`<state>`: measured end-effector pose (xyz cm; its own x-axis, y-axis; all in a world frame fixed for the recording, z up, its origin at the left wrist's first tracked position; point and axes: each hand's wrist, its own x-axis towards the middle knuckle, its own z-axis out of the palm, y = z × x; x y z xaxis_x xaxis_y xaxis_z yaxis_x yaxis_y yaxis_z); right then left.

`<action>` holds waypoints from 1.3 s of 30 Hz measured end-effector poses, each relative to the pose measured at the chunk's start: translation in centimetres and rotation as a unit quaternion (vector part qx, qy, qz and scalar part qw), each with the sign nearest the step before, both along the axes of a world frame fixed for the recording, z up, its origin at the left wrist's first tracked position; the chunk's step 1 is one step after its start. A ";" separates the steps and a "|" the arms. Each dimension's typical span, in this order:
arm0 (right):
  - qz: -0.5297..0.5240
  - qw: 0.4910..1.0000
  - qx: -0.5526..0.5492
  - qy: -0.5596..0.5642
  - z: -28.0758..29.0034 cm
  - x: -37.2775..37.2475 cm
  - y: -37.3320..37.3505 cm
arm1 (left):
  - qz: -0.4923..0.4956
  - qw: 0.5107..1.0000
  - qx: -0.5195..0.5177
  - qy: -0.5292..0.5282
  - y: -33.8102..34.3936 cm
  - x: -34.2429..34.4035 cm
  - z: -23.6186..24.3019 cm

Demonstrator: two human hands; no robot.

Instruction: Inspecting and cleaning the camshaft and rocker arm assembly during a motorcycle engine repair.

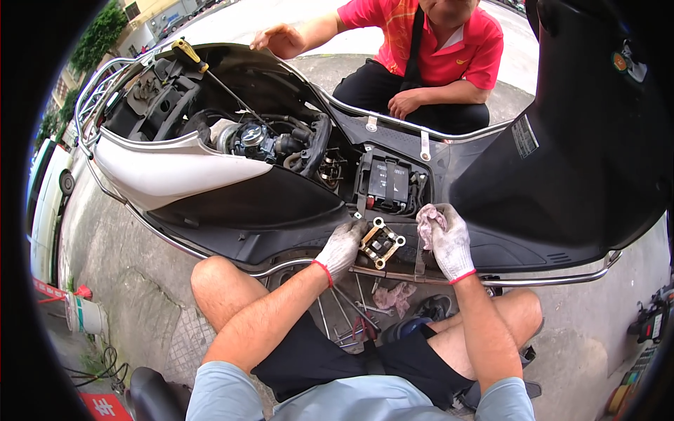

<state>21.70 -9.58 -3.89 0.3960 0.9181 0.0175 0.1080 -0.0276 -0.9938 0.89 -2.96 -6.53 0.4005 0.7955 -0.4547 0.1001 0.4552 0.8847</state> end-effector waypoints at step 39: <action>0.206 0.961 -0.185 -0.007 0.0 -1.5 -1.8 | 0.019 1.000 0.011 -0.002 0.8 -0.3 -0.1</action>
<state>20.22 -11.36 -3.92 -0.0001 0.9413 -0.3375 0.1992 -0.3308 -0.9224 0.56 -2.16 -6.62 0.3714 0.8200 -0.4355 0.0787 0.4395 0.8948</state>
